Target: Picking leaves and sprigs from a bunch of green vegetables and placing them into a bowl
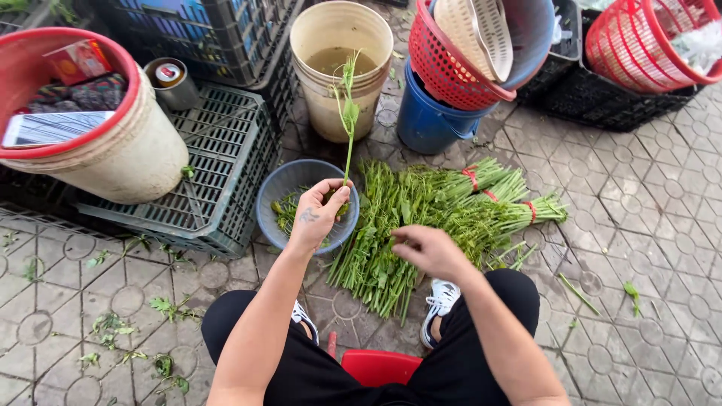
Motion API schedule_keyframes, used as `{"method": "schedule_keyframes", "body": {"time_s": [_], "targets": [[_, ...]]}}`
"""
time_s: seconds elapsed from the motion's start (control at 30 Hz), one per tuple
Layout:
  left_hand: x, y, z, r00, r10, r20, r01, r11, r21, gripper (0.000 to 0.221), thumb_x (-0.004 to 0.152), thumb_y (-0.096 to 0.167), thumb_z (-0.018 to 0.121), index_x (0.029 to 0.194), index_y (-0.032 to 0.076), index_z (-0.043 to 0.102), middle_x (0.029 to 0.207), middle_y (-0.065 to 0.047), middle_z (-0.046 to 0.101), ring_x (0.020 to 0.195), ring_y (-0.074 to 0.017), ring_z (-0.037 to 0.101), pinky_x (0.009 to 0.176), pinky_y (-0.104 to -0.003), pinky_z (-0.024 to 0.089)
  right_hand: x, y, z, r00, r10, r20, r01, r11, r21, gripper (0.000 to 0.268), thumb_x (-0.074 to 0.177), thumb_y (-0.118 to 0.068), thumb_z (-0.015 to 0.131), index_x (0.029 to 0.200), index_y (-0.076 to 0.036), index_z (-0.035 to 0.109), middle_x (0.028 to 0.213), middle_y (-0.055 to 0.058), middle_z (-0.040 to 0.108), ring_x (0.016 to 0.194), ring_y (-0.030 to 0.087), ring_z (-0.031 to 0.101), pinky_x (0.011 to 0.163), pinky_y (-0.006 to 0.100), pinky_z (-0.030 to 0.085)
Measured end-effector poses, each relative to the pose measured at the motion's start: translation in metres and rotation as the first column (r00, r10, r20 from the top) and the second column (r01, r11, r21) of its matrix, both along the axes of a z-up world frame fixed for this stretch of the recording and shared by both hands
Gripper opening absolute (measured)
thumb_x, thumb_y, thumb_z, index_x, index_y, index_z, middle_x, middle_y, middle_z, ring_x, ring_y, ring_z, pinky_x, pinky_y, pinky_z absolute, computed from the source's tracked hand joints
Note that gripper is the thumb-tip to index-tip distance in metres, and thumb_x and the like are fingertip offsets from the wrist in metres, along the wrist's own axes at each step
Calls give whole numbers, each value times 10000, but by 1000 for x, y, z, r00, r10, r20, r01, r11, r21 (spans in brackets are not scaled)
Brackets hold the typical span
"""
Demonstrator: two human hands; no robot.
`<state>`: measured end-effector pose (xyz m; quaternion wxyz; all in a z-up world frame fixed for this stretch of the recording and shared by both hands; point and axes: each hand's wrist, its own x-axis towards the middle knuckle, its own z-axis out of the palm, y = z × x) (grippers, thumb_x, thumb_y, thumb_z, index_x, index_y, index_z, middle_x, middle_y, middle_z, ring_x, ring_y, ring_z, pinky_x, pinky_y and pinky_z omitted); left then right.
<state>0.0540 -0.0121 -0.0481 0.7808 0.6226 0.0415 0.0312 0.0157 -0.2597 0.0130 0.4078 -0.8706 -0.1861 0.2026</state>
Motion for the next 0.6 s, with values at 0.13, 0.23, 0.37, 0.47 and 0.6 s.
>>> {"method": "schedule_keyframes", "body": {"time_s": [0.13, 0.23, 0.37, 0.47, 0.6], "targets": [[19, 20, -9, 994, 66, 82, -84, 965, 250, 121, 971, 219, 744, 1056, 161, 807, 778, -19, 707, 708, -59, 589, 576, -237, 540, 37, -18, 25, 984, -116, 135, 97, 985, 140, 242, 940, -131, 717, 1156, -25, 739, 919, 126, 777, 675, 203, 720, 660, 342, 588], [14, 34, 11, 990, 84, 117, -122, 920, 374, 123, 979, 260, 736, 1056, 197, 809, 834, -13, 732, 780, -73, 615, 690, -281, 546, 65, -23, 29, 929, -114, 353, 63, 987, 150, 228, 929, -142, 742, 1144, -72, 768, 839, 107, 761, 663, 181, 663, 615, 330, 543], [11, 39, 6, 985, 93, 146, -151, 877, 456, 122, 974, 245, 739, 1053, 183, 808, 913, -43, 764, 851, -119, 674, 773, -320, 559, 90, -19, -2, 892, -225, 392, 120, 954, 275, 163, 919, -136, 769, 1078, -105, 780, 735, 25, 726, 652, 104, 670, 614, 245, 553], [5, 44, 6, 975, 50, 218, -175, 777, 604, 103, 968, 231, 747, 1041, 183, 803, 904, -68, 746, 876, -247, 727, 764, -359, 567, 88, -6, -18, 872, -302, 385, 173, 926, 335, 98, 941, -113, 754, 1028, -96, 797, 695, 34, 712, 634, 111, 658, 598, 243, 555], [-5, 44, 7, 957, -55, 284, -186, 635, 749, 115, 1006, 229, 688, 1064, 153, 752, 895, -85, 706, 853, -328, 711, 742, -415, 568, 84, 9, -25, 811, -174, 559, 5, 957, 290, 159, 953, -35, 703, 1087, -62, 783, 893, 99, 753, 748, 191, 701, 656, 293, 583]]}}
